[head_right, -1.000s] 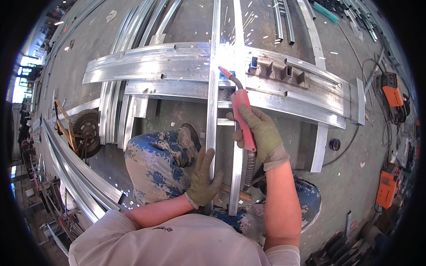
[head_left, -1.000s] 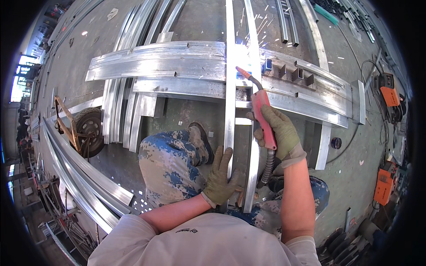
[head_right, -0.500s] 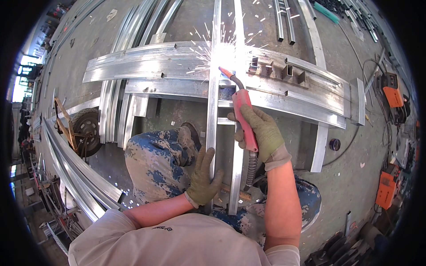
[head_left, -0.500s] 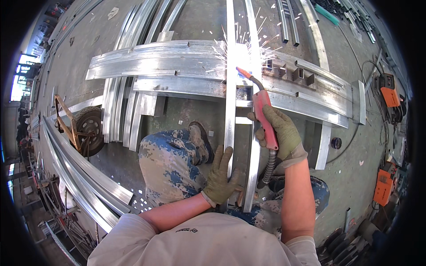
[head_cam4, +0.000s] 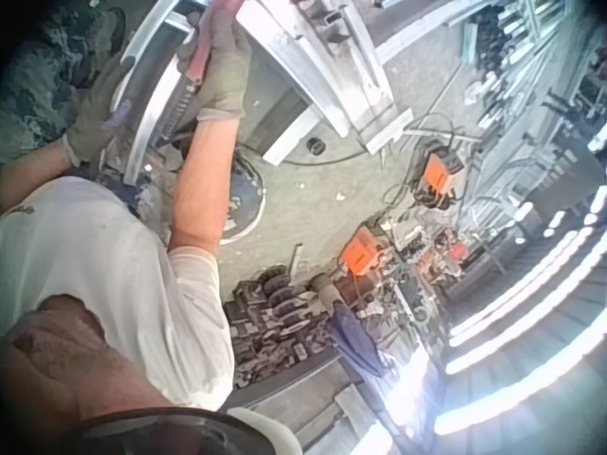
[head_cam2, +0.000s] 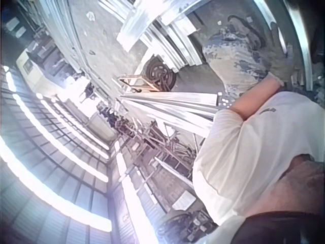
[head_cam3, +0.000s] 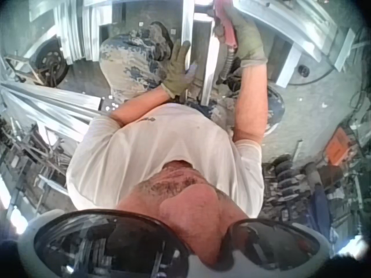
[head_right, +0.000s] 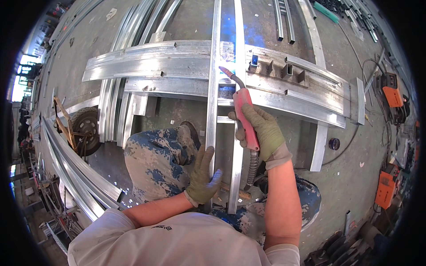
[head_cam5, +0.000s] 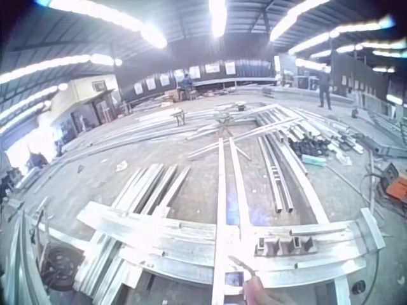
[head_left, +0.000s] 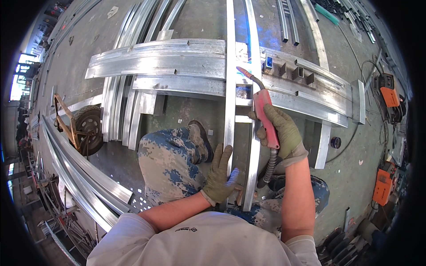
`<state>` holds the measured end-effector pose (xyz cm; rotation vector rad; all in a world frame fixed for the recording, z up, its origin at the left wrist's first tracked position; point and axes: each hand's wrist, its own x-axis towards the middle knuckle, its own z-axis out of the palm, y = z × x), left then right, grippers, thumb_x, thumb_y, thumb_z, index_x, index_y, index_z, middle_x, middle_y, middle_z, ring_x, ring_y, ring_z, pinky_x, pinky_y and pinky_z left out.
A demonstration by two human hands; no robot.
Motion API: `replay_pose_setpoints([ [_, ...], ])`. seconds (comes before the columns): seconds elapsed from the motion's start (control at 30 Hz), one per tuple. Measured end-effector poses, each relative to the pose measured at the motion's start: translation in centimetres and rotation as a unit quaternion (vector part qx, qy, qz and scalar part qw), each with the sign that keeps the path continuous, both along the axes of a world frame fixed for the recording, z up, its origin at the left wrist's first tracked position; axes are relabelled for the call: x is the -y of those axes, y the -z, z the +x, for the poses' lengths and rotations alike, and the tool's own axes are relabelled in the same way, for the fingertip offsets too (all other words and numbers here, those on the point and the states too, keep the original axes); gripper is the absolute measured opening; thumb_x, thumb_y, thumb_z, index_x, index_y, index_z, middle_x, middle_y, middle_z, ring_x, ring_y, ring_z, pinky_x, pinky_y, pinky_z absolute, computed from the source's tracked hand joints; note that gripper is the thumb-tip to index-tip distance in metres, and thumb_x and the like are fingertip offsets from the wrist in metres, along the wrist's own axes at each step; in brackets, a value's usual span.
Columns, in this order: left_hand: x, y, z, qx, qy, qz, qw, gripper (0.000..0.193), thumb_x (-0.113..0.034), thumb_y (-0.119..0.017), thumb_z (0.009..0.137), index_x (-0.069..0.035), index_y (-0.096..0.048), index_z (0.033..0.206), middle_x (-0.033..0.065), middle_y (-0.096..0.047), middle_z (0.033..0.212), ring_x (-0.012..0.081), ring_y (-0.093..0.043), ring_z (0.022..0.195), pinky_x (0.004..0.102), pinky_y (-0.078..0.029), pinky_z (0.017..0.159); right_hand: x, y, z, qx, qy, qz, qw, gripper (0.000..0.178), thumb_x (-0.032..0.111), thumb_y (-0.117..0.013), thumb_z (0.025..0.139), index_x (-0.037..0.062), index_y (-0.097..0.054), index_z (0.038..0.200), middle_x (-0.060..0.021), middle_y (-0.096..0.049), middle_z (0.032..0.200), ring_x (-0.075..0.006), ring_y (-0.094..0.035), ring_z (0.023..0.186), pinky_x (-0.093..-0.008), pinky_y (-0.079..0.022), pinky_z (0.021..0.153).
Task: The person aligns small metal pieces onto a larger metal frame and uses a welding torch to secure them in place. The person then flips the frame and continues welding additional sections.
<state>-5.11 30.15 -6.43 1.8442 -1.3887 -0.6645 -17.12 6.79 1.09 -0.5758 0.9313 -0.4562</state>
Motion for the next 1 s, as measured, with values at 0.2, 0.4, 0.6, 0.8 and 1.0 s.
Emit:
replay_pose_setpoints([
  [0.2,0.01,-0.03,-0.01,-0.001,-0.002,-0.005,1.0,0.078,-0.005,-0.069,0.095,0.003,-0.031,0.163,0.0362,-0.033,0.163,0.0526,-0.038,0.151,0.0532,-0.035,0.125,-0.1,0.29,0.07,0.007,0.01,0.01,1.0,0.047,0.035,-0.071,0.105,0.0016,-0.061,0.136,-0.0153,-0.076,0.116,-0.0161,-0.066,0.06,-0.0276,-0.049,0.044],
  [0.4,0.01,0.05,-0.04,-0.005,-0.003,-0.006,1.0,0.079,-0.005,-0.069,0.096,0.003,-0.03,0.164,0.0363,-0.033,0.163,0.0523,-0.037,0.152,0.0534,-0.035,0.124,0.25,-0.13,-0.13,0.0,0.014,0.003,1.0,0.046,0.035,-0.071,0.105,0.0015,-0.061,0.135,-0.0148,-0.078,0.113,-0.0158,-0.067,0.06,-0.0282,-0.051,0.045],
  [0.6,0.05,-0.19,-0.01,-0.003,-0.004,0.013,1.0,0.078,-0.006,-0.069,0.096,0.003,-0.031,0.164,0.0364,-0.032,0.164,0.0525,-0.037,0.152,0.0529,-0.036,0.124,-0.1,-0.04,-0.1,0.003,0.0,-0.004,1.0,0.046,0.035,-0.071,0.106,0.0016,-0.061,0.136,-0.0149,-0.077,0.114,-0.0152,-0.066,0.06,-0.0277,-0.051,0.045],
  [0.8,0.04,-0.34,0.05,-0.004,-0.003,0.004,1.0,0.076,-0.007,-0.069,0.096,0.004,-0.033,0.162,0.0387,-0.033,0.162,0.0536,-0.038,0.151,0.053,-0.036,0.124,0.1,0.1,-0.25,0.003,0.006,0.006,1.0,0.048,0.036,-0.071,0.106,0.0014,-0.06,0.137,-0.0156,-0.077,0.118,-0.015,-0.066,0.061,-0.0269,-0.05,0.045],
  [1.0,-0.01,-0.18,-0.04,-0.004,-0.008,0.007,1.0,0.075,-0.01,-0.069,0.097,0.005,-0.034,0.161,0.04,-0.033,0.162,0.054,-0.038,0.151,0.0531,-0.035,0.125,0.17,-0.09,-0.37,0.0,0.0,0.013,1.0,0.052,0.037,-0.072,0.104,0.0011,-0.058,0.14,-0.0175,-0.076,0.121,-0.0163,-0.066,0.061,-0.0266,-0.05,0.044],
])
